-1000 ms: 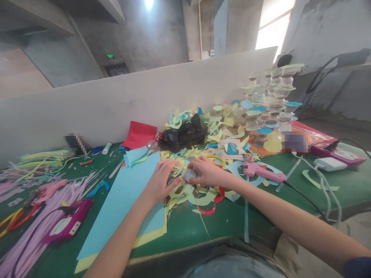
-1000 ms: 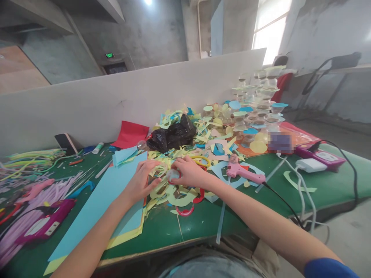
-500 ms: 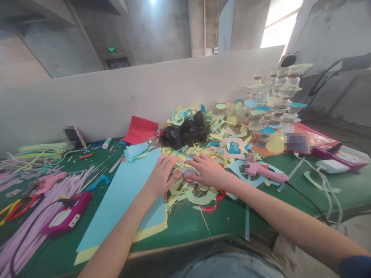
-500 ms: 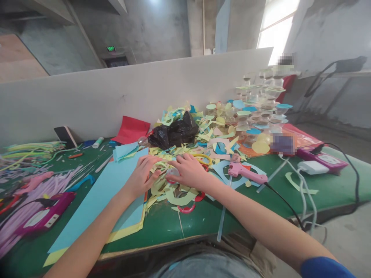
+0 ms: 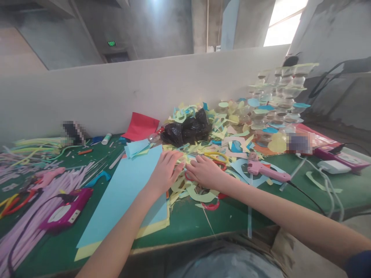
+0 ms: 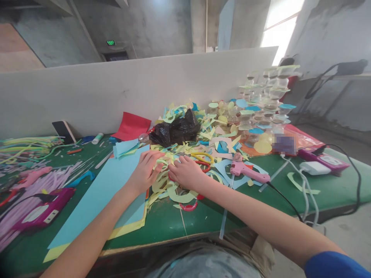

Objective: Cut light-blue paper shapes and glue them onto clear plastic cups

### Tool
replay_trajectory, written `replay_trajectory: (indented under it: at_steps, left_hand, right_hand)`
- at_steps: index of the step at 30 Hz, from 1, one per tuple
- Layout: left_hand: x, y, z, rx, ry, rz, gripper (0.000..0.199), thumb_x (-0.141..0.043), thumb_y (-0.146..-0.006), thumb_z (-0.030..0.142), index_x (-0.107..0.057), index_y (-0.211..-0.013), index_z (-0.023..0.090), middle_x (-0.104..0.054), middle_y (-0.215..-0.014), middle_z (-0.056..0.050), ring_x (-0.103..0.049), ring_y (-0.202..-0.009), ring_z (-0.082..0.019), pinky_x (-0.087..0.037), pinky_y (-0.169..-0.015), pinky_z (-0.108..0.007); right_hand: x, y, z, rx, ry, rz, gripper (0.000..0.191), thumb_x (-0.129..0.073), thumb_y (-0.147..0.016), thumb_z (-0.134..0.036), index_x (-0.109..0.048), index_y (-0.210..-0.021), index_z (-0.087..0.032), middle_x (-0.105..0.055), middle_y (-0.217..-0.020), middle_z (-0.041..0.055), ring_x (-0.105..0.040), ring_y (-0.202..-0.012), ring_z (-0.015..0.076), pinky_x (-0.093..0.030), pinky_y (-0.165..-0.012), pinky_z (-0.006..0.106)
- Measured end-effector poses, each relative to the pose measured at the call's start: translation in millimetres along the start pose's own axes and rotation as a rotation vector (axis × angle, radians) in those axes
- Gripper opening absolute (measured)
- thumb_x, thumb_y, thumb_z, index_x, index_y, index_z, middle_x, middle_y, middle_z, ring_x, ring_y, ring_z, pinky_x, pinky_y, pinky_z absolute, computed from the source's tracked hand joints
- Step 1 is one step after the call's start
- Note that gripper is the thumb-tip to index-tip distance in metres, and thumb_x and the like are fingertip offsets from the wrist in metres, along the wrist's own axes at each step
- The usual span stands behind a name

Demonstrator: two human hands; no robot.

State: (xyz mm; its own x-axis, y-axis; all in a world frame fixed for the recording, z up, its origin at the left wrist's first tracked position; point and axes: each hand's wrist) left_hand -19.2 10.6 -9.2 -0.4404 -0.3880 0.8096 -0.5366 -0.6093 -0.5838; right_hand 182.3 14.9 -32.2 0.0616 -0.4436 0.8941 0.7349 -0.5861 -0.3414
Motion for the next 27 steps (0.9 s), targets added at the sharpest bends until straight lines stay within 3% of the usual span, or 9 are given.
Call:
replay_trajectory:
  at_steps: [9, 14, 21, 27]
  left_hand:
    - [4.9, -1, 1, 0.036, -0.036, 0.01, 0.03, -0.034, -0.098, 0.03, -0.051, -0.121, 0.019, -0.054, -0.121, -0.011, -0.043, -0.117, -0.026, -0.04, -0.101, -0.045]
    - [10.1, 0, -1, 0.05, -0.033, 0.017, 0.03, -0.035, -0.098, 0.029, -0.051, -0.121, 0.018, -0.054, -0.123, -0.012, -0.043, -0.117, -0.025, -0.04, -0.101, -0.043]
    - [10.5, 0, 0, 0.081, 0.014, 0.025, 0.03, -0.033, -0.099, 0.031, -0.052, -0.12, 0.019, -0.055, -0.121, -0.011, -0.043, -0.118, -0.025, -0.038, -0.102, -0.043]
    - [7.0, 0, 3, 0.223, 0.153, -0.009, 0.032, -0.03, -0.099, 0.036, -0.055, -0.113, 0.021, -0.059, -0.115, -0.008, -0.046, -0.114, -0.024, -0.04, -0.1, -0.041]
  right_hand:
    - [-2, -2, -6, -0.051, -0.032, 0.006, 0.027, -0.034, -0.101, -0.028, -0.057, -0.106, -0.017, -0.064, -0.092, 0.0116, -0.054, -0.088, 0.0256, -0.036, -0.075, 0.037]
    - [2, 0, 2, 0.065, -0.049, 0.015, 0.032, -0.027, -0.102, -0.027, -0.056, -0.112, -0.016, -0.063, -0.096, 0.0112, -0.051, -0.081, 0.0232, -0.035, -0.073, 0.037]
    - [5, 1, 8, 0.085, -0.072, 0.011, 0.035, -0.026, -0.102, -0.024, -0.06, -0.106, -0.018, -0.063, -0.102, 0.0114, -0.049, -0.083, 0.023, -0.034, -0.076, 0.038]
    - [14, 0, 13, -0.044, -0.172, 0.039, 0.041, -0.02, -0.104, -0.032, -0.059, -0.11, -0.018, -0.065, -0.096, 0.0112, -0.048, -0.084, 0.0243, -0.035, -0.077, 0.037]
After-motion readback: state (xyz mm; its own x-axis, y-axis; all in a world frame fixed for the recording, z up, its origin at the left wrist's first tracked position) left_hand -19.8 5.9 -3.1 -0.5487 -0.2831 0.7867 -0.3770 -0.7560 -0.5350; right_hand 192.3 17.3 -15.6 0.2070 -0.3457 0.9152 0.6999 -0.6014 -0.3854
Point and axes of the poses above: each hand's wrist, its own y-axis away from the middle knuckle, its own x-axis out of the back of the hand, z = x × y
